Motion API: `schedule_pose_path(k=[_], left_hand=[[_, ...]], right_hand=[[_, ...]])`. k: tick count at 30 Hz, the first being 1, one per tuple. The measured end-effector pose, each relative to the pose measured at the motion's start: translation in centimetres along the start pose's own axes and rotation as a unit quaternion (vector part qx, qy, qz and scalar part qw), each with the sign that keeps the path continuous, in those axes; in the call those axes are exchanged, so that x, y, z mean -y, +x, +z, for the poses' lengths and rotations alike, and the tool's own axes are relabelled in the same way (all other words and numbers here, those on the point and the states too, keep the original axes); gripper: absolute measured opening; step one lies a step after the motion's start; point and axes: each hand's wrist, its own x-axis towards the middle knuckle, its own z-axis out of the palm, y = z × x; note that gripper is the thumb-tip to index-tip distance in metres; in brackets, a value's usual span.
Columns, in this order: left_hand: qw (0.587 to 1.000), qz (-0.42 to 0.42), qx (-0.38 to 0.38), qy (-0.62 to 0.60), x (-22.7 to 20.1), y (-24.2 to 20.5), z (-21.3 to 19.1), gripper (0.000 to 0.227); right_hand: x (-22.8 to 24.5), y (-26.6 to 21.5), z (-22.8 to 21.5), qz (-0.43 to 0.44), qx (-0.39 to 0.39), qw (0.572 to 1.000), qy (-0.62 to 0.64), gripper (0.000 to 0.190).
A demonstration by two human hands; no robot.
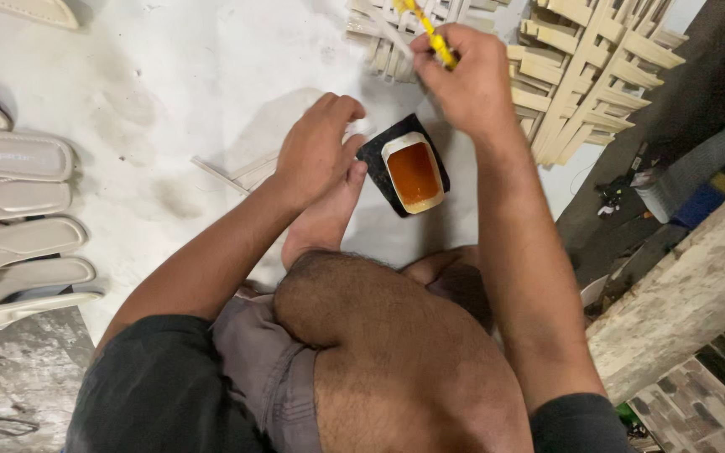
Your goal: The person sits on the floor and applies an orange adhesive to thin wooden sticks using a yellow toothbrush. They pick up sticks one by one, coat them with the adhesive, and place them onto a drying rack.
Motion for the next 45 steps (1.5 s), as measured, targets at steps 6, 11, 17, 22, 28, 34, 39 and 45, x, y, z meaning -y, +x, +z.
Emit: schedule_pose_path(k=[6,11,17,22,28,34,39,45], left_hand=[[0.964,-0.032,0.031,0.262,2.6,-1.7,0.1,0.044],[0.964,-0.030,0.057,0.258,3.9,-1.7,0.9,0.038],[0.990,-0.011,0.018,0.138,2.5,-1.5,-1.0,0.023],[0.992,-0.052,0.035,-0.113,-0.9,-0.9,-3.0,0.024],[0.951,-0.104,0.057,-0.287,-4.3,-1.1,-3.2,0.029],[0.957,-0.110,0.078,-0.256,-5.6,-1.8,-3.6,0.029],[0.962,-0.100,0.078,-0.242,-6.0,-1.9,-3.4,0.030],[0.953,-0.093,0.100,-0.270,-5.7,-1.7,-3.0,0.029]], right_hand=[[-3.7,3.7,-2.6,-0.132,0.027,0.971,-0.197,0.016],[-4.1,4.2,-1.2,-0.149,-0.061,0.949,-0.270,0.016],[-1.3,-1.3,1.9,-0.039,-0.108,0.992,-0.041,0.014],[1.2,-6.4,4.6,0.104,-0.031,0.967,0.232,0.022],[2.7,-9.2,4.0,0.166,-0.037,0.919,0.356,0.023],[3.0,-10.1,2.3,0.163,-0.066,0.908,0.380,0.022],[3.5,-10.3,2.2,0.154,-0.078,0.907,0.384,0.021],[3.6,-10.7,2.5,0.137,-0.080,0.908,0.387,0.021]])
